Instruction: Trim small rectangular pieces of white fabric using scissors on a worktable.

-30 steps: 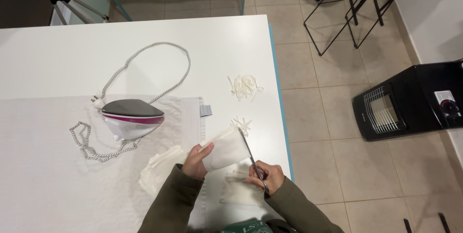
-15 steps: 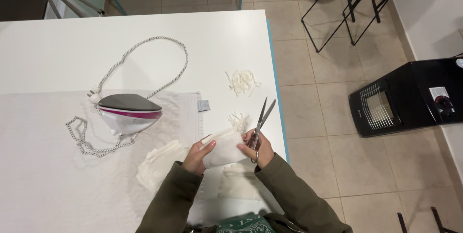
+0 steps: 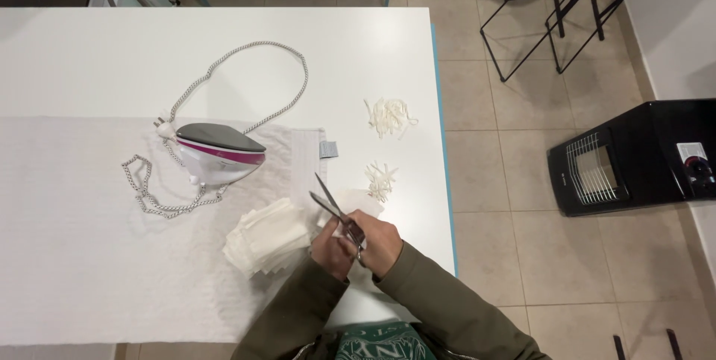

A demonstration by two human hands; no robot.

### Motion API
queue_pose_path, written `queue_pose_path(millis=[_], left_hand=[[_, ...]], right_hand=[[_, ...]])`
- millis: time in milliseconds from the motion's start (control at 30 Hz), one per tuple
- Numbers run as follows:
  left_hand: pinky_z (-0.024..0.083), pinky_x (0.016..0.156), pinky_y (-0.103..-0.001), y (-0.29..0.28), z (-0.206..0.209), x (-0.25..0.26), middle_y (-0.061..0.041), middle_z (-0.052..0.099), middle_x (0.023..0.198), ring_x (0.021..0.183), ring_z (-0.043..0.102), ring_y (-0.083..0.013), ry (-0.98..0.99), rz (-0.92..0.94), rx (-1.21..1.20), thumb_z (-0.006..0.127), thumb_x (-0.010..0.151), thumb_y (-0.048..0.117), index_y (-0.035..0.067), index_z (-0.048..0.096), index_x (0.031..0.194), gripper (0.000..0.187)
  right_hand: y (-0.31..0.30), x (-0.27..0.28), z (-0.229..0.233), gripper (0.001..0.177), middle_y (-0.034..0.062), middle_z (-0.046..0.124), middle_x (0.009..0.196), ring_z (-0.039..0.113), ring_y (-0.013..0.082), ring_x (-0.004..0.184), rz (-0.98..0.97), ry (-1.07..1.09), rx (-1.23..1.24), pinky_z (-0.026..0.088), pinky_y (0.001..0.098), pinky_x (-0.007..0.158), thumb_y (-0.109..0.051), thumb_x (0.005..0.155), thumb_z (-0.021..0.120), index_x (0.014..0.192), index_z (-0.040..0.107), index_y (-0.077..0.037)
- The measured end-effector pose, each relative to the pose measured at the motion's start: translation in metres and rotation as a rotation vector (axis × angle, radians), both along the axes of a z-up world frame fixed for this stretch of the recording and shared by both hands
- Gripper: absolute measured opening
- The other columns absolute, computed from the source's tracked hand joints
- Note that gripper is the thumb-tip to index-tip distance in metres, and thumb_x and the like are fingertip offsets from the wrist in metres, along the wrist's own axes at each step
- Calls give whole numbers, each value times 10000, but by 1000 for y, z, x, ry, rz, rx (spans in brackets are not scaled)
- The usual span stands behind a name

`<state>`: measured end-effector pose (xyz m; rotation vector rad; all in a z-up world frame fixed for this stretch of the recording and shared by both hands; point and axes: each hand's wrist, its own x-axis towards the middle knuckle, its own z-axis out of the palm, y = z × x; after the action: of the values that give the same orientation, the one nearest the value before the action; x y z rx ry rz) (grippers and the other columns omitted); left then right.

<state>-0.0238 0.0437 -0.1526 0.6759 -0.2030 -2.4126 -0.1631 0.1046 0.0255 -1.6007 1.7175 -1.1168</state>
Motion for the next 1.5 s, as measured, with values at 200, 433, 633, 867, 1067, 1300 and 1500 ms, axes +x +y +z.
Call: queue_pose_path(millis=[200, 433, 633, 867, 1067, 1300, 1500], left_hand=[[457, 620, -352, -20, 63, 17, -153, 654, 1051, 789, 586, -252, -122, -49, -94, 637, 1119, 275, 11, 627, 1325, 335], [532, 1001, -406, -45, 181, 29, -149, 655, 1329, 1221, 641, -280, -62, -70, -238, 565, 972, 96, 17, 522, 1425, 462], [545, 984, -417, -38, 200, 29, -170, 655, 1325, 1213, 641, -290, -136, -193, -218, 571, 955, 52, -22, 534, 1431, 484], [561, 954, -413, -37, 206, 28, -158, 656, 1313, 1185, 653, -275, -134, -216, -206, 577, 949, 62, 4, 528, 1428, 485], [567, 934, -420, -38, 198, 27, -166, 643, 1318, 1177, 651, -281, -118, -239, -216, 570, 965, 79, 8, 499, 1450, 495], [566, 975, -419, -36, 194, 23, -179, 631, 1340, 1208, 645, -291, -56, -215, -244, 572, 958, 76, -9, 481, 1451, 508], [560, 953, -436, -37, 192, 25, -192, 630, 1333, 1198, 637, -305, -75, -231, -227, 581, 962, 81, -15, 489, 1446, 502]], right_hand=[[33, -6, 22, 445, 78, 732, 986, 748, 194, 910, 219, -326, 50, 622, 357, 811, -204, 808, 878, 1146, 649, -26], [100, -49, -34, 521, 23, 644, 772, 610, 113, 685, 105, -414, 355, 531, 295, 657, -369, 766, 881, 1129, 711, -36], [100, -37, -16, 596, -7, 604, 749, 570, 88, 679, 117, -446, 370, 499, 277, 628, -408, 737, 910, 1162, 724, -34], [85, -35, 0, 468, 19, 598, 693, 526, 87, 633, 47, -406, 369, 471, 273, 602, -238, 741, 928, 1108, 739, -19], [82, -36, 5, 445, 22, 642, 709, 569, 90, 628, 33, -340, 366, 500, 271, 598, -249, 716, 935, 1058, 758, -26], [80, -34, 3, 433, 33, 650, 719, 587, 93, 631, 28, -278, 320, 511, 275, 599, -270, 712, 938, 1025, 771, -22], [84, -34, -10, 362, 16, 631, 641, 545, 79, 578, -12, -304, 357, 464, 268, 543, -240, 726, 930, 970, 771, -24]])
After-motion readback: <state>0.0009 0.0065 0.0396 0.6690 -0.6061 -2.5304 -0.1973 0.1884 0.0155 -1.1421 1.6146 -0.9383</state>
